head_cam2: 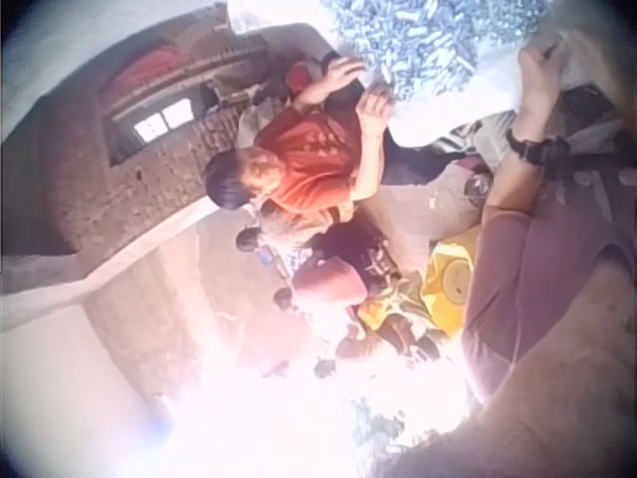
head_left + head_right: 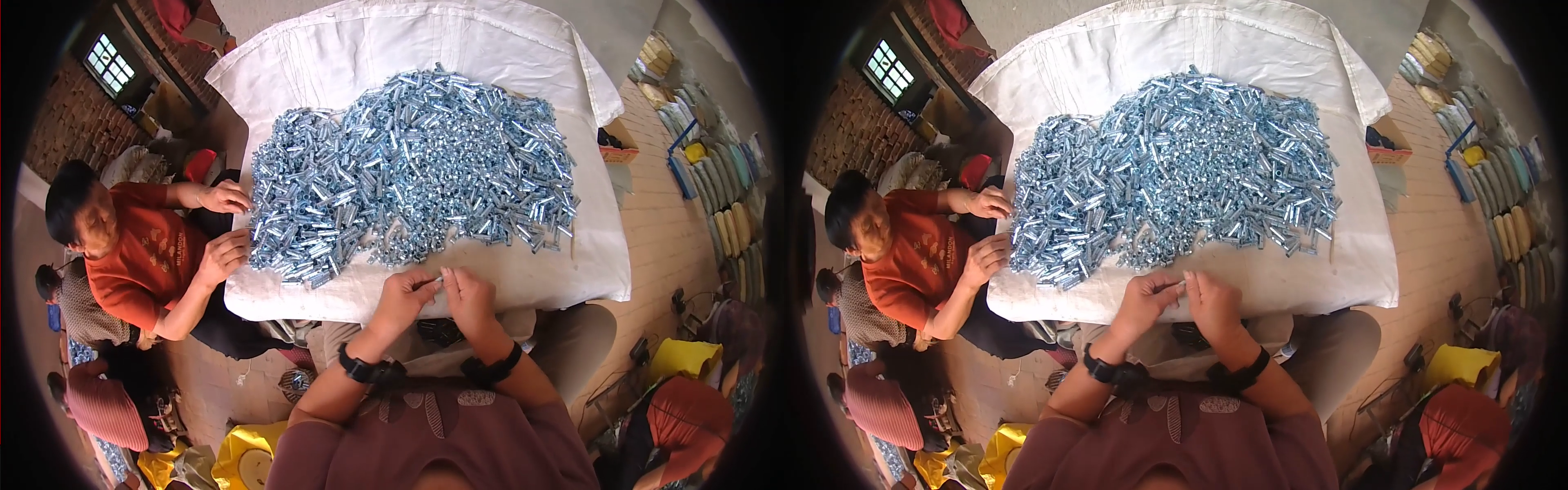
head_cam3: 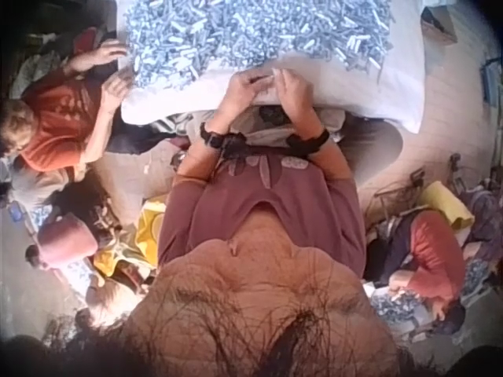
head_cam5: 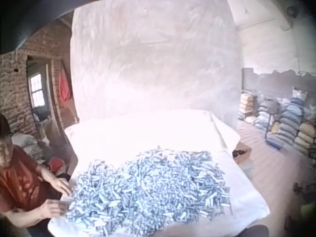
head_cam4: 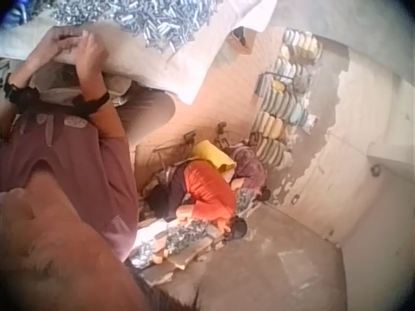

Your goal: Sorting and inspecting small metal screws or bolts from a large pile on a bag.

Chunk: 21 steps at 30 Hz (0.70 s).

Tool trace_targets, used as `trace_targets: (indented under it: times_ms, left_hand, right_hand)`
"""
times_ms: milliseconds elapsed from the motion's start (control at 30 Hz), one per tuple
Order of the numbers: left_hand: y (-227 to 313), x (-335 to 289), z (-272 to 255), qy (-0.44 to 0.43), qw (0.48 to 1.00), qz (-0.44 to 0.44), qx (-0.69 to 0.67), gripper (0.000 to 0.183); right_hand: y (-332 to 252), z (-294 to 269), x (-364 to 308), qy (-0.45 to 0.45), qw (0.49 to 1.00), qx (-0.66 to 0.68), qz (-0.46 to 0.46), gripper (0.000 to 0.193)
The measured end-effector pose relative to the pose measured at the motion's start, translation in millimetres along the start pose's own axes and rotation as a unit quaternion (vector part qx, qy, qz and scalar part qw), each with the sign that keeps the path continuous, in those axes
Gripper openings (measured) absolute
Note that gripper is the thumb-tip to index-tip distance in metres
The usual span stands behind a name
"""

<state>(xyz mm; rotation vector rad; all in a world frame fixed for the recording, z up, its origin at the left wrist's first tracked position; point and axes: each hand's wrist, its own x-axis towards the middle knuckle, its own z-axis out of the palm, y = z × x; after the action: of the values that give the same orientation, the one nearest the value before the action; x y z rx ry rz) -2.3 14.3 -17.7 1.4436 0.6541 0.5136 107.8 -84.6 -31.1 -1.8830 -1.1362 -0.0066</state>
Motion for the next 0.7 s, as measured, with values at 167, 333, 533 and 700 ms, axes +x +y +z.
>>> trace_targets:
  times_ms: [167, 333, 533, 700]
  left_hand:
    - [20, 36, -28, 0.058, 0.880, 0.258, 0.395, 0.013]
    - [10, 83, -40, 0.064, 0.822, 0.225, 0.520, 0.017]
    - [13, 84, -37, 0.032, 0.822, 0.224, 0.523, 0.015]
    - [16, 72, -39, 0.055, 0.826, 0.252, 0.502, 0.015]
  right_hand:
    - [17, 11, 27, 0.033, 0.986, -0.163, -0.032, 0.014]
    - [18, 30, 31, 0.026, 0.975, -0.214, -0.048, 0.014]
    - [15, 26, 31, 0.012, 0.983, -0.170, -0.060, 0.014]
    - [17, 18, 24, 0.001, 0.988, -0.143, -0.057, 0.015]
